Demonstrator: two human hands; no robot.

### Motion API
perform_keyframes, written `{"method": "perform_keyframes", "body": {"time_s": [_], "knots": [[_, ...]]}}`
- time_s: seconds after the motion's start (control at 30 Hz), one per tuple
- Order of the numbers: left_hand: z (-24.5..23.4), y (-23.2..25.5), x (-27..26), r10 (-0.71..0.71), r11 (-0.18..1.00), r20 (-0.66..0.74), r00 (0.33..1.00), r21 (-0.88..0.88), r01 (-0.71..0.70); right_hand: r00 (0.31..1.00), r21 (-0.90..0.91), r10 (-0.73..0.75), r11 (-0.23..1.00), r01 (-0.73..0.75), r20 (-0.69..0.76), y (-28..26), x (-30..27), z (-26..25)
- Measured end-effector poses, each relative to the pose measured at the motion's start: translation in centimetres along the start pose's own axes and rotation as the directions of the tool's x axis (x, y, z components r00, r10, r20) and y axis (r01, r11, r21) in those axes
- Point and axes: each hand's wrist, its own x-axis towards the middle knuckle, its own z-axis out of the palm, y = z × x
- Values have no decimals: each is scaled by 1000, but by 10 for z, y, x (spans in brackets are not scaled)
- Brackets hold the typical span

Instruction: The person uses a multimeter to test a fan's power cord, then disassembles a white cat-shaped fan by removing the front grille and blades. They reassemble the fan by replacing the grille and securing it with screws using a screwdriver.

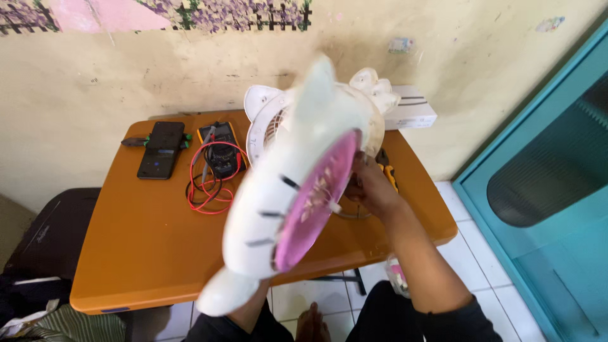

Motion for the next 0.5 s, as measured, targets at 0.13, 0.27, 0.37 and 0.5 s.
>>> {"method": "perform_keyframes", "body": {"time_s": [0.13,0.27,0.37,0.5], "knots": [[-24,24,-17,123,976,-51,991,-176,-130,998,-116,-46,992,50,34,-14,-5,-4],[-66,23,-67,200,901,-167,966,-356,-248,982,-255,43,963,-89,-182,-41,-26,-5],[-97,36,-79,298,847,-165,940,-408,-340,957,-381,-88,924,-26,-278,-67,-42,-3],[-136,37,-96,352,895,25,936,-301,-329,959,-434,-165,899,50,-231,-87,-51,2]]}}
